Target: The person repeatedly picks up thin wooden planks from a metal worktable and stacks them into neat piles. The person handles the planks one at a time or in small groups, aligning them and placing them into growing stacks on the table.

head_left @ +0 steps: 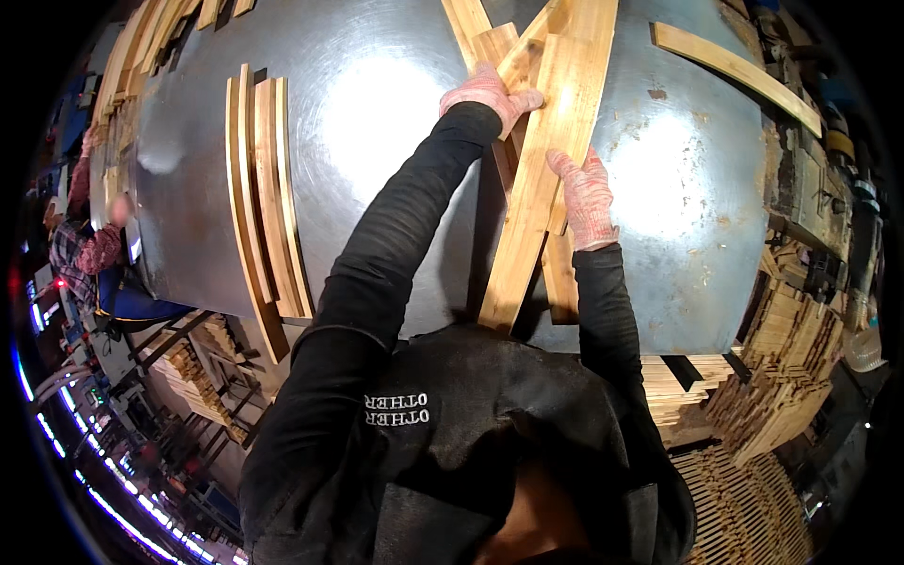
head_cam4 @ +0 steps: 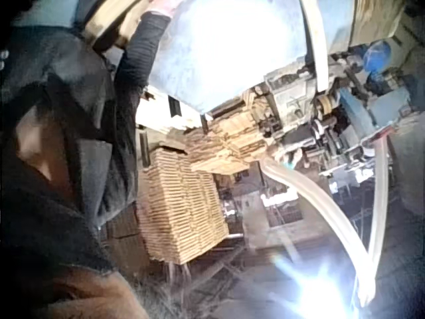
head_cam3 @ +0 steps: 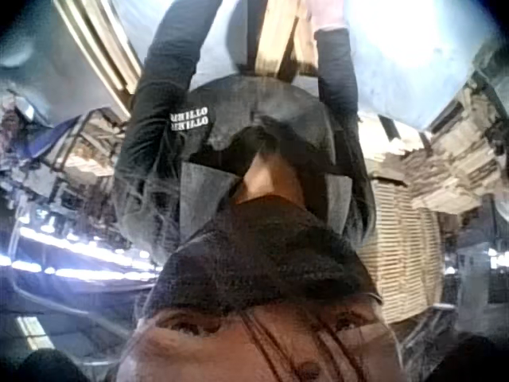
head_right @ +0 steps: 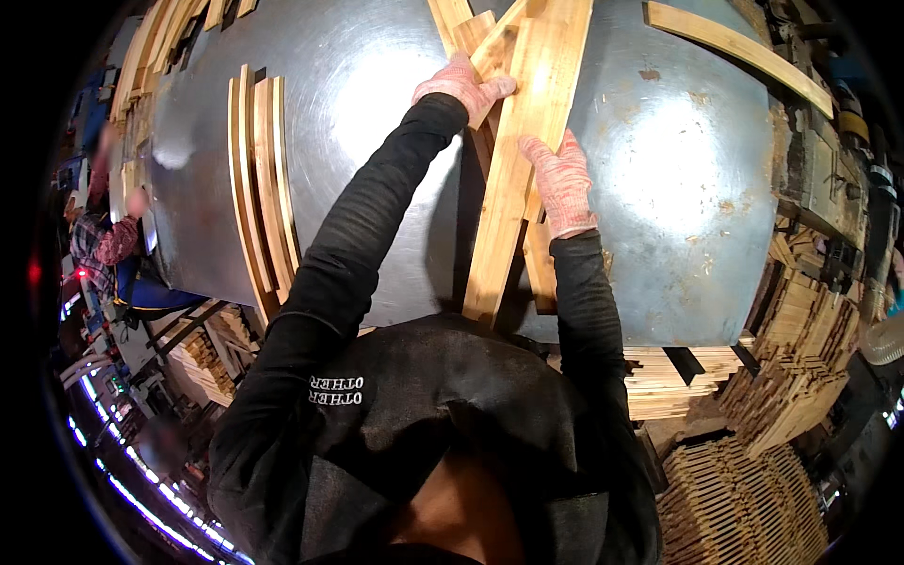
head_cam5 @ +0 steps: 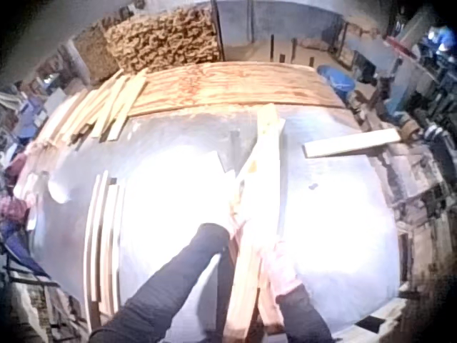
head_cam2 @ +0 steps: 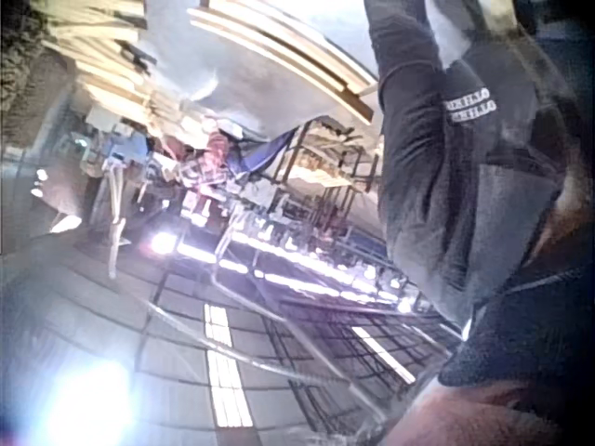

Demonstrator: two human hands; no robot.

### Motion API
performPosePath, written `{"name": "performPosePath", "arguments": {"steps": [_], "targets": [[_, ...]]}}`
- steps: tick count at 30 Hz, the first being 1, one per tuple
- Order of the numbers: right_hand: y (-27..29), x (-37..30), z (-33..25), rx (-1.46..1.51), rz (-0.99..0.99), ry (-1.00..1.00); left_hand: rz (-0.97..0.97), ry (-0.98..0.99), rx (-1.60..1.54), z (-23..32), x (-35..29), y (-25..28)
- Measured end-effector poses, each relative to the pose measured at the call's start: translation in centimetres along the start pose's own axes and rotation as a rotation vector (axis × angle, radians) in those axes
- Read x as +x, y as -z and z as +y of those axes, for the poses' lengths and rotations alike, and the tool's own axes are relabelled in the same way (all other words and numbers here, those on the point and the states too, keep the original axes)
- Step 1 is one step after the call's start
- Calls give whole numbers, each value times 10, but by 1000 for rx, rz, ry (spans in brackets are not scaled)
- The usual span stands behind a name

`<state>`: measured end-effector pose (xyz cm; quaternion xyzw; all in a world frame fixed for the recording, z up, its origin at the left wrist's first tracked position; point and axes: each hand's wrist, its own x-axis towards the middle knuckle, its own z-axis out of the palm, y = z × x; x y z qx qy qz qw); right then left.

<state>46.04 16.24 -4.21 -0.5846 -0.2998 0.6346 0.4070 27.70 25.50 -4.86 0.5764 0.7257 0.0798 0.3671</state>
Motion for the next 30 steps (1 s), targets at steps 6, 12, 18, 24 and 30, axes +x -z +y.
{"name": "performPosePath", "arguments": {"steps": [6,12,18,24,30], "targets": [[-12,0,-43,-47,-32,161,-759,-242,-1462,-91,-71,7],[-100,10,-16,-941,-68,390,-273,-409,-997,-173,-137,-47],[-86,-9,27,-861,-174,387,-317,328,-1670,-185,-154,-88],[-55,-118,48,-1198,-423,211,-88,90,-1730,-168,-204,-91],[-50,-118,86,-951,-242,436,-210,192,-1417,-163,-186,-76]]}}
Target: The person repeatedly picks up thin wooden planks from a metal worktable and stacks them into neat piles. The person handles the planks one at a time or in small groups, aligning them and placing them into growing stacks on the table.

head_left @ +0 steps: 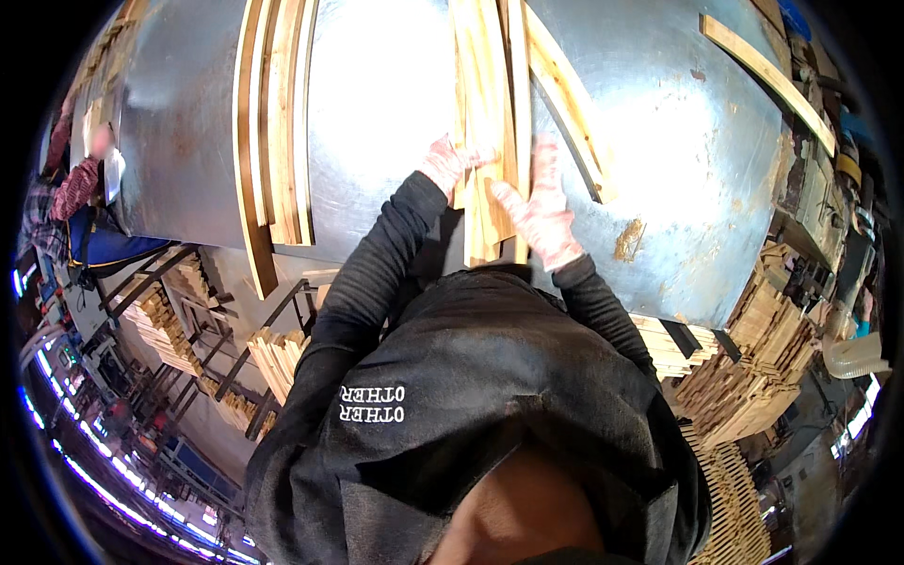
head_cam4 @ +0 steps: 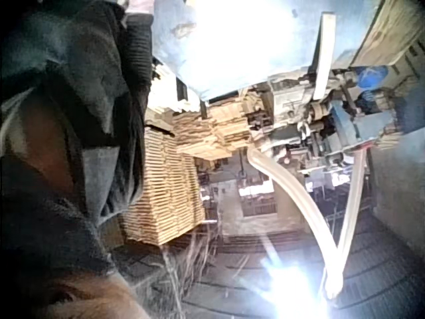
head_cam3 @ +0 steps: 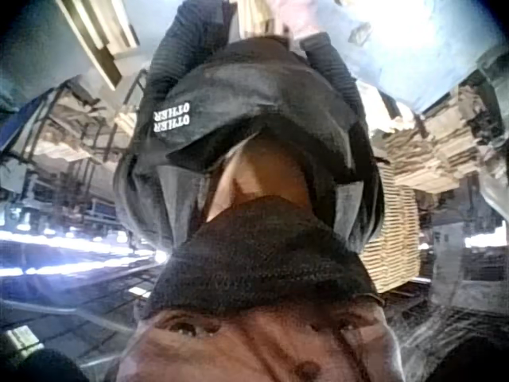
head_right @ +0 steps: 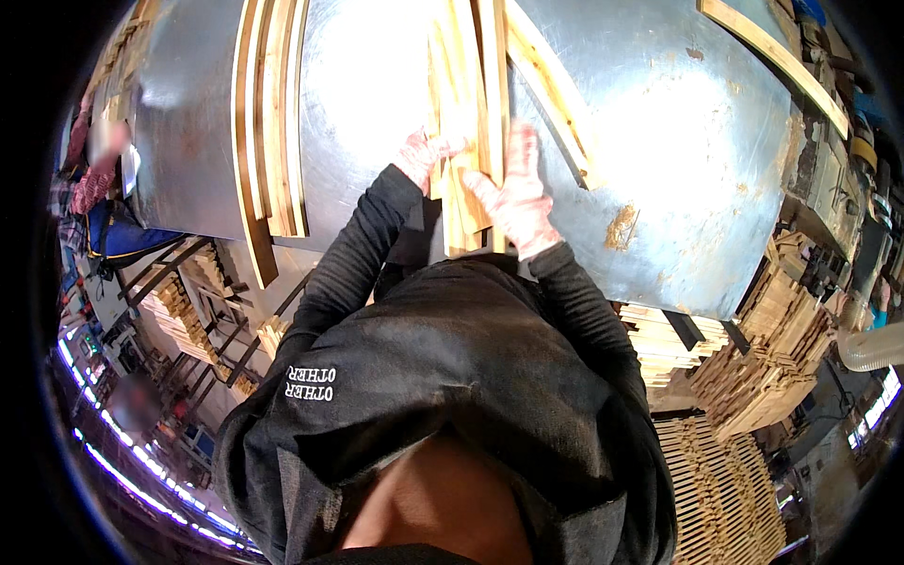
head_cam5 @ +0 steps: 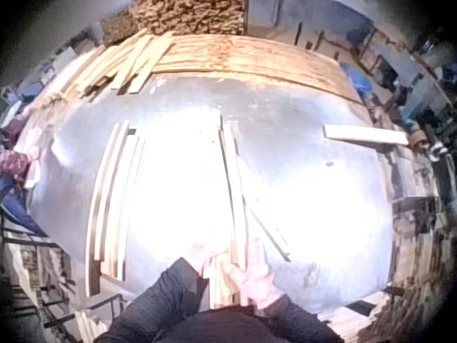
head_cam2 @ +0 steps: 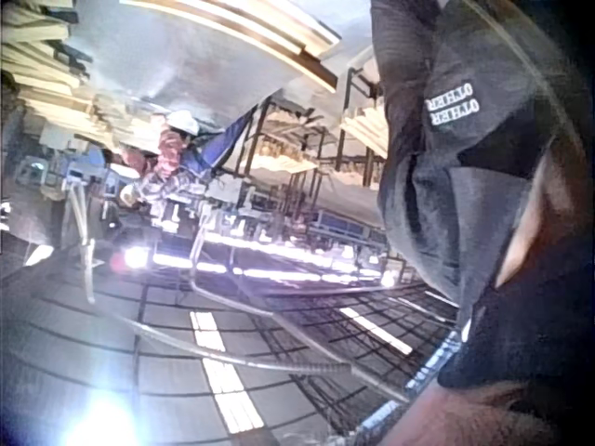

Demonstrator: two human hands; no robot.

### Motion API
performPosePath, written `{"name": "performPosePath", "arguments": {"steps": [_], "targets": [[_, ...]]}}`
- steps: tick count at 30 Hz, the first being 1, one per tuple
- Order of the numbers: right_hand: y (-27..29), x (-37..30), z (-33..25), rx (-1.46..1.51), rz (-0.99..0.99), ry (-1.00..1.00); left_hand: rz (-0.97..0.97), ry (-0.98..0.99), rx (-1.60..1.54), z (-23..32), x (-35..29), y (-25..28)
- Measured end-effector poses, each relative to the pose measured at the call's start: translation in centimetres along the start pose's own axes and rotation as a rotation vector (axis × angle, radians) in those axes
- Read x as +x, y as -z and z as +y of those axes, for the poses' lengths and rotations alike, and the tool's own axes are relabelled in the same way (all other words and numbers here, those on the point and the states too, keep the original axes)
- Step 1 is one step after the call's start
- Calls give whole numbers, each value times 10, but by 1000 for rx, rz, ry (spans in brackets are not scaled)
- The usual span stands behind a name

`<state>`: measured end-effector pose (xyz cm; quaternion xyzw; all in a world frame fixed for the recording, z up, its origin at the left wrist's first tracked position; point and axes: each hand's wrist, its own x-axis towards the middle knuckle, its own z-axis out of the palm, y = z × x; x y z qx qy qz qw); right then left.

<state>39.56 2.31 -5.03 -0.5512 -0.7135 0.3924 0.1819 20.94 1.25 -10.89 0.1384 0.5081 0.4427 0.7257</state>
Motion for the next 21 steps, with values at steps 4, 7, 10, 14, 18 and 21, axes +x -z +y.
{"name": "performPosePath", "arguments": {"steps": [4,7,10,14,18,21], "targets": [[14,29,14,541,-211,-277,52,49,55,20,3,16],[14,46,-5,771,-134,-304,5,-37,59,46,-18,34],[-7,52,-40,418,-66,-32,118,18,-42,63,-49,34],[-15,52,-46,-300,-627,68,548,-5,1327,43,-67,7],[37,80,18,-729,239,-21,583,-12,139,21,-53,14],[68,108,58,-609,97,-82,376,-273,876,23,-69,49]]}}
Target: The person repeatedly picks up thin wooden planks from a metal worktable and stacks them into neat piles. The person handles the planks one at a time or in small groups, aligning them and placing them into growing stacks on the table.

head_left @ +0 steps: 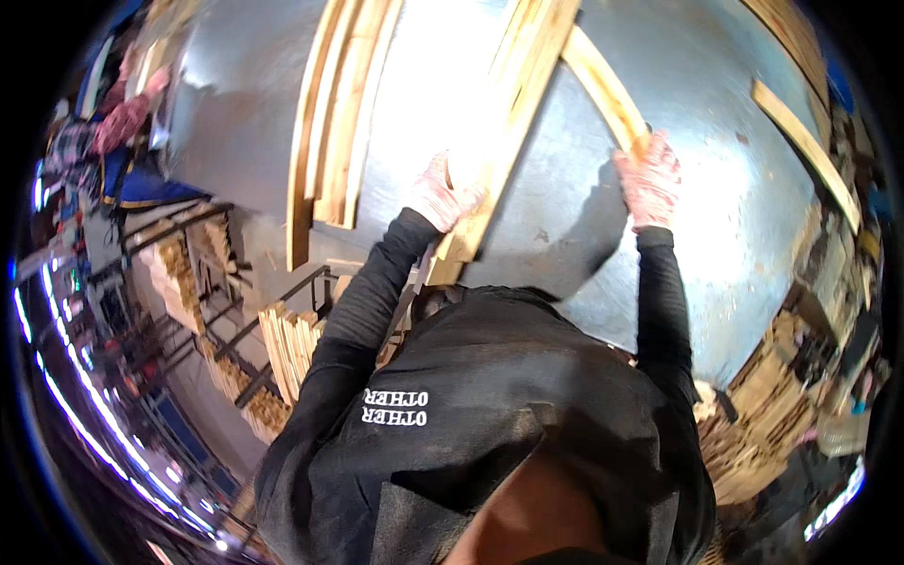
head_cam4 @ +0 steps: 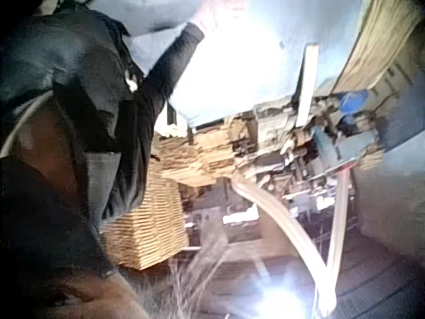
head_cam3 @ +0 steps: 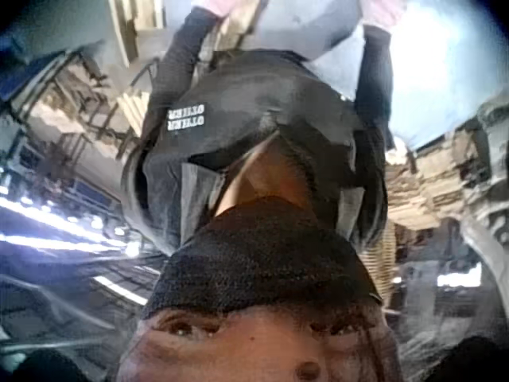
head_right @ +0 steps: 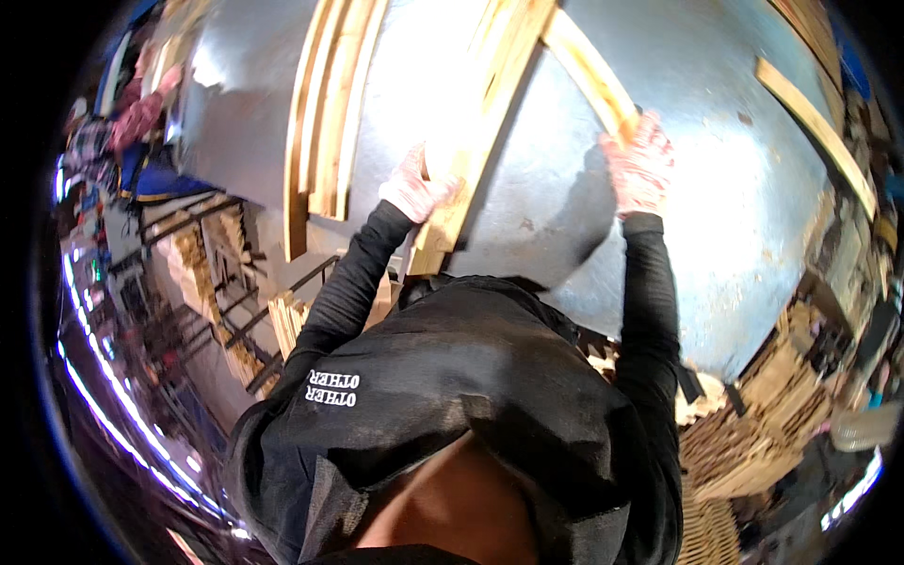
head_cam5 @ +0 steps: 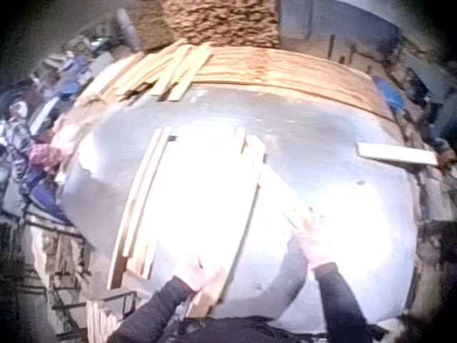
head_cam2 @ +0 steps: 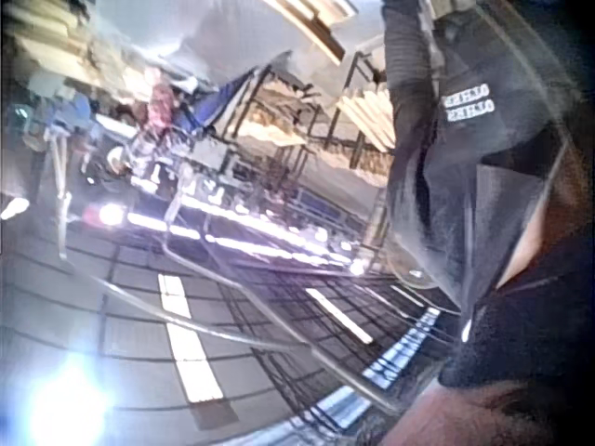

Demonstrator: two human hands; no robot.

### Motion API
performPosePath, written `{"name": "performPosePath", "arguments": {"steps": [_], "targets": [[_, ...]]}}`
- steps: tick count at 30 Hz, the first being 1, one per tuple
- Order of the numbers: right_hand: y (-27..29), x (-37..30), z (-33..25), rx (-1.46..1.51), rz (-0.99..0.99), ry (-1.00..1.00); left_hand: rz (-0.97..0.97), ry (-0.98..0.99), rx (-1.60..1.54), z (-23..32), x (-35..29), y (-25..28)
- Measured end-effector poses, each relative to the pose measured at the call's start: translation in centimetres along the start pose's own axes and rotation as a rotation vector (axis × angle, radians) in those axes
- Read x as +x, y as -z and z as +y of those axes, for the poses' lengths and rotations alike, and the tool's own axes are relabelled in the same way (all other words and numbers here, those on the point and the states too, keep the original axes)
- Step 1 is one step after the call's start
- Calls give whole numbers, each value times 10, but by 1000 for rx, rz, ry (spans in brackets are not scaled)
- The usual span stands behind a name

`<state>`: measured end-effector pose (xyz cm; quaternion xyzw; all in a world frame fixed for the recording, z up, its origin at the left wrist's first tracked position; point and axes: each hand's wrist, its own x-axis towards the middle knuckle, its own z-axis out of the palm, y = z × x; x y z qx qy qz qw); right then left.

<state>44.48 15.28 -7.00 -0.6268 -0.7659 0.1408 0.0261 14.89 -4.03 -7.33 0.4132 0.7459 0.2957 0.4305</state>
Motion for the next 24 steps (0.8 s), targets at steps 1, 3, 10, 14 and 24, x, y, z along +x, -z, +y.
{"name": "performPosePath", "arguments": {"steps": [1,3,10,14,24], "targets": [[4,5,10,-18,-71,59,-157,64,-610,-5,-5,12],[9,8,12,-2,-119,127,-121,106,-742,-7,-21,33],[-11,-45,-96,539,-489,62,417,132,366,34,-24,51],[-54,-66,-190,441,-238,369,107,297,490,36,-19,41],[-44,-63,-244,508,-368,67,357,488,734,6,-9,167]]}}
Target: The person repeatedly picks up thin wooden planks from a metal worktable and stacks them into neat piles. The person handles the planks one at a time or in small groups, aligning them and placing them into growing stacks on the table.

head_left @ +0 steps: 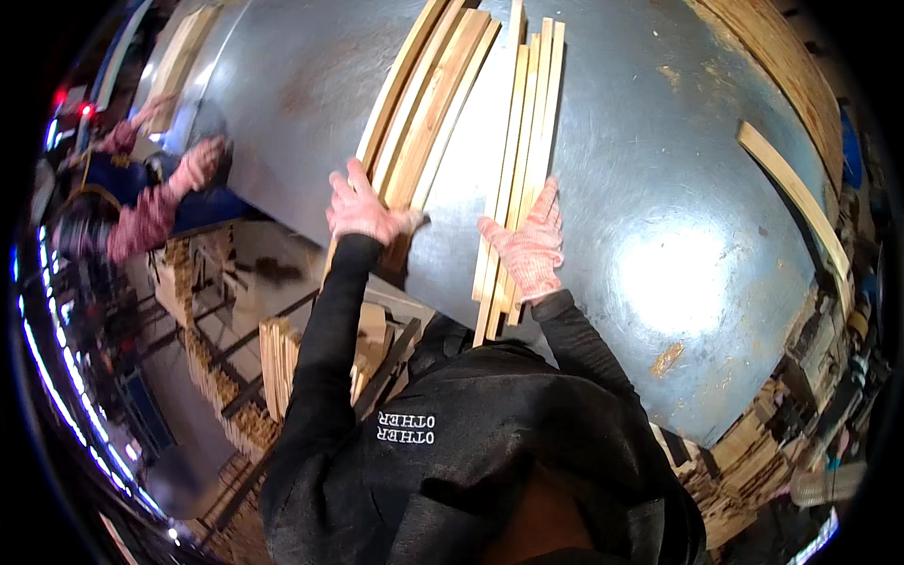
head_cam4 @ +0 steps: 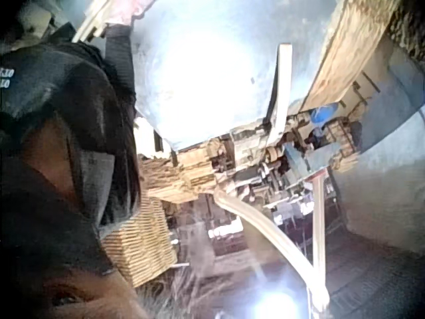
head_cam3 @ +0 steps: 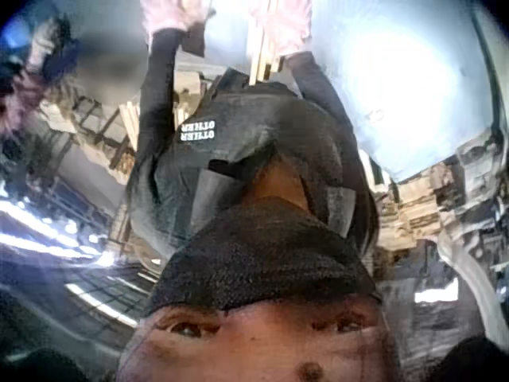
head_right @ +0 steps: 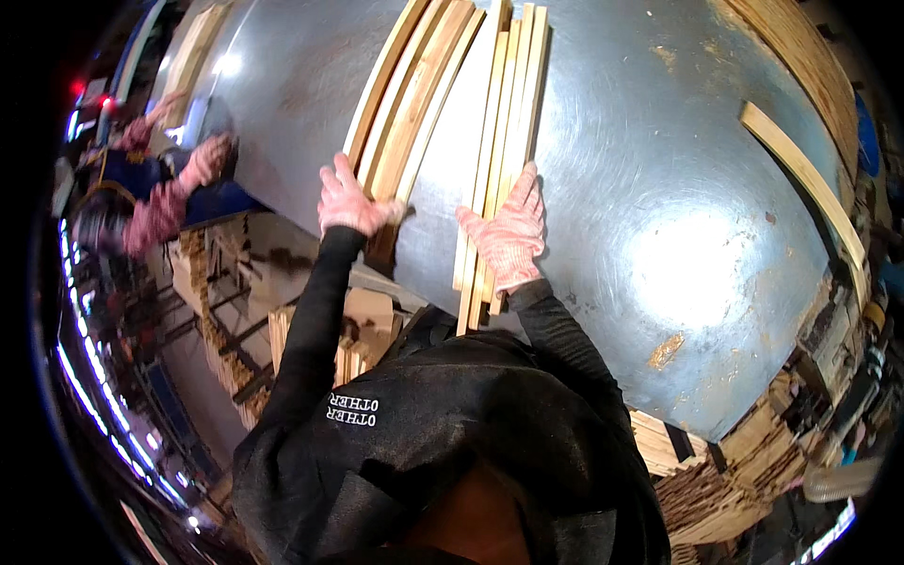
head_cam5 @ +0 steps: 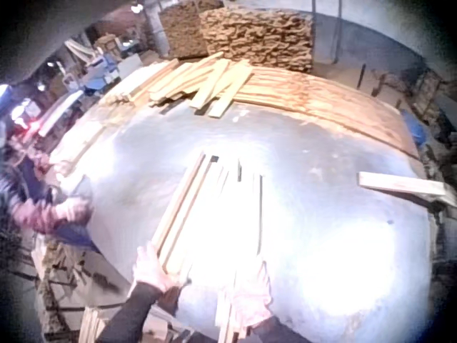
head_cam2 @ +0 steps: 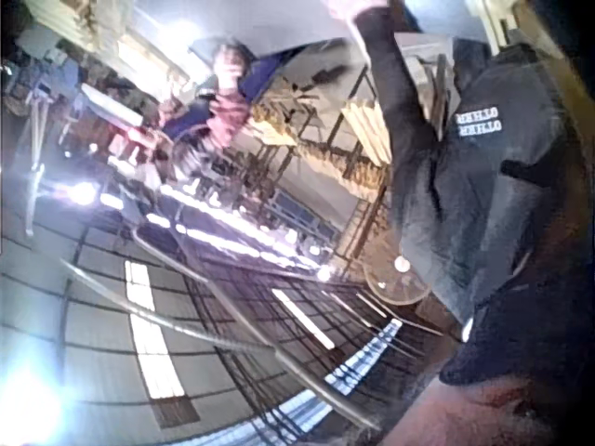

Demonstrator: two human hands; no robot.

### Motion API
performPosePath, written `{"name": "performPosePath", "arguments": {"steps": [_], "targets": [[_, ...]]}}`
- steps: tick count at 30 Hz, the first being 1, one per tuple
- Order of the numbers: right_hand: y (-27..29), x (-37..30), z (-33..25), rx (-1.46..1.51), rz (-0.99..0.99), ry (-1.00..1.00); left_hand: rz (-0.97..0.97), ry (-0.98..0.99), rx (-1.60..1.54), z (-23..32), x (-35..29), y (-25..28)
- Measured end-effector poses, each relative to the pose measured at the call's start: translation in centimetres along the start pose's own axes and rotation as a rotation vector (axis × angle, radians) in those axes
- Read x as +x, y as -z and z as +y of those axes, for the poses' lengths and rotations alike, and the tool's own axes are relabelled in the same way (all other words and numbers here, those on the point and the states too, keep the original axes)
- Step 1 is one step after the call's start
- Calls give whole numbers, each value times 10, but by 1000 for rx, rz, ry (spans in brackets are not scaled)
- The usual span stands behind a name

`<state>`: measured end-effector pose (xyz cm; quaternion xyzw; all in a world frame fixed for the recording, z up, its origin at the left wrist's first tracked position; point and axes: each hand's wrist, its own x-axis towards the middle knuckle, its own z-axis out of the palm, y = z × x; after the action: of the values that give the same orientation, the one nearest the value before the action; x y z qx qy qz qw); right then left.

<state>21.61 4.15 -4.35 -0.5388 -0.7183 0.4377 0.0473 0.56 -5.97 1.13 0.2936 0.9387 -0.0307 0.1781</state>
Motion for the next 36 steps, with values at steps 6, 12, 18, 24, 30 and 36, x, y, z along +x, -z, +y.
{"name": "performPosePath", "arguments": {"steps": [6,12,18,24,30,36], "targets": [[-48,20,-23,68,156,20,61,-329,111,-29,7,-42],[-64,35,-68,180,68,61,-227,-251,-607,-95,52,-18],[-132,48,-139,402,-59,590,-727,-215,-1344,-102,92,60],[35,169,-43,-413,344,799,-1344,314,-1870,-112,158,75],[277,304,70,-1095,515,78,-1194,625,-1535,-14,106,71],[274,264,108,-1006,185,351,387,-1059,-393,234,32,34]]}}
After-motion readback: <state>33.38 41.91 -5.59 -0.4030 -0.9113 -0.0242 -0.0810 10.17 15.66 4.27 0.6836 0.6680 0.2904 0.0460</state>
